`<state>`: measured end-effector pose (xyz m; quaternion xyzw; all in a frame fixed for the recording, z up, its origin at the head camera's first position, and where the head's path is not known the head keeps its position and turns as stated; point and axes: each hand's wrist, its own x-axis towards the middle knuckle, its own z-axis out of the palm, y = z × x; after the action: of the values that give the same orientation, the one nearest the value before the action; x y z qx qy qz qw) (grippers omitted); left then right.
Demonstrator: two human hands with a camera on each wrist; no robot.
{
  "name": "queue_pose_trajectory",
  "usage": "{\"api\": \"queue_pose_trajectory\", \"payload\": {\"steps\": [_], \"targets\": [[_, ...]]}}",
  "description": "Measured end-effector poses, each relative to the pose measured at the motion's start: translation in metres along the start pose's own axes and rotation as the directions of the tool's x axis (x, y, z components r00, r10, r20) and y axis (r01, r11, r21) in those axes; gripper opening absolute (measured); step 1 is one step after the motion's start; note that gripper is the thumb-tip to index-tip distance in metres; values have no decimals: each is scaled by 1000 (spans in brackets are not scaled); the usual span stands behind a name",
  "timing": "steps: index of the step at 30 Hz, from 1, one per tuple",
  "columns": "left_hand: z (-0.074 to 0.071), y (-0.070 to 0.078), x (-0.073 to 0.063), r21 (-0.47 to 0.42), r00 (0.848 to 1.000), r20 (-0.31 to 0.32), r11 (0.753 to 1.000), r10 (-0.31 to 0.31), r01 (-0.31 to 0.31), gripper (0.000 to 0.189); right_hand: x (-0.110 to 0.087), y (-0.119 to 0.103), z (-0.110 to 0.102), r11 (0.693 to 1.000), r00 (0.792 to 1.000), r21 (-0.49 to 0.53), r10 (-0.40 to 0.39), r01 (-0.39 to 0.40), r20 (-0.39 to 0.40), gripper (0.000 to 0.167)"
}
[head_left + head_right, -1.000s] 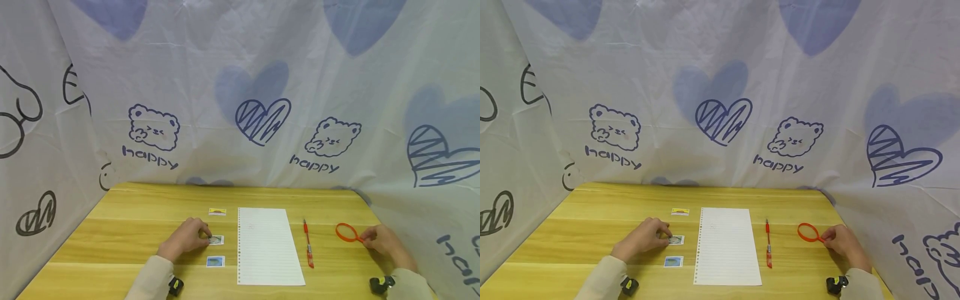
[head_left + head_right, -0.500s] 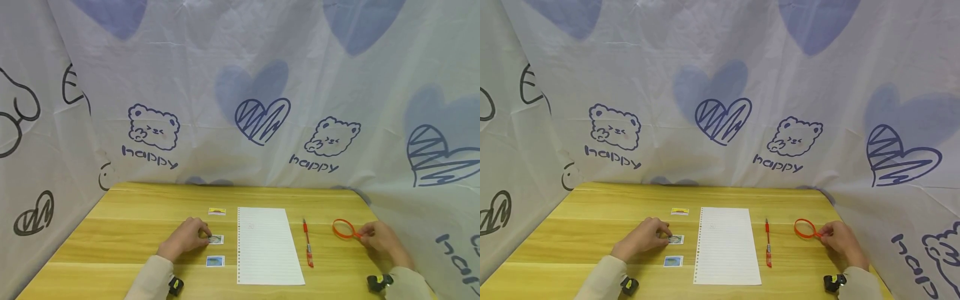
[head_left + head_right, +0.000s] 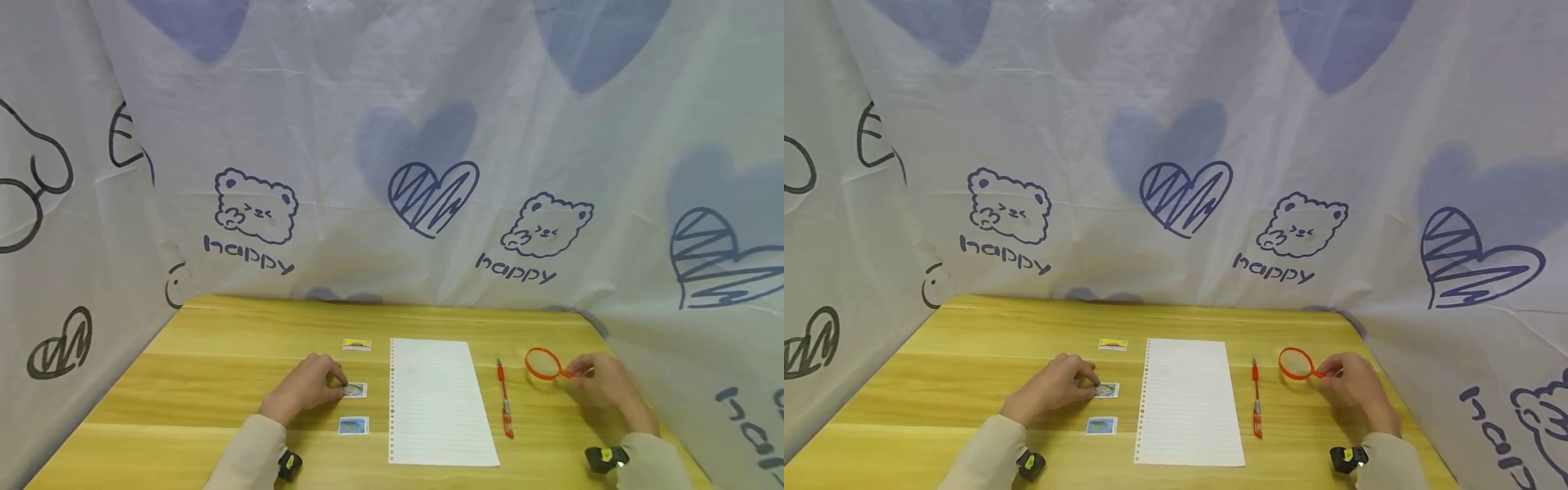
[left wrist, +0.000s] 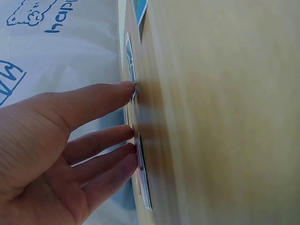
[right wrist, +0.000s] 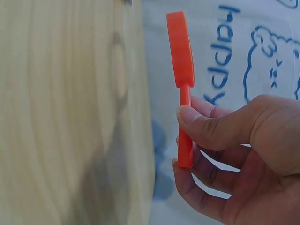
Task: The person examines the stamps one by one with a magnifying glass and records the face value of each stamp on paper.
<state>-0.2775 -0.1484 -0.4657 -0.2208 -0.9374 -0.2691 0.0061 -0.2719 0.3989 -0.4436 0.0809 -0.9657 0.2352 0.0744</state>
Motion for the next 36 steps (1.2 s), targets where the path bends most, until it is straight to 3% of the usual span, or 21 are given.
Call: {"api": "queue_pose_trajectory", "payload": {"steps": [16,26,36], "targets": [[-1,2,0,15,1000,-6,1000,-26,26,13,25,-72,19,996,997,32,-80,79,25,9],[-1,5,1,14,999,8,999,-33,33,12,35,-102,39,989,993,111,-104,96,64,12],[1,4,1,8,998,5,998,-62,62,13,40,-121,49,989,991,101,-118,112,55,14]]}}
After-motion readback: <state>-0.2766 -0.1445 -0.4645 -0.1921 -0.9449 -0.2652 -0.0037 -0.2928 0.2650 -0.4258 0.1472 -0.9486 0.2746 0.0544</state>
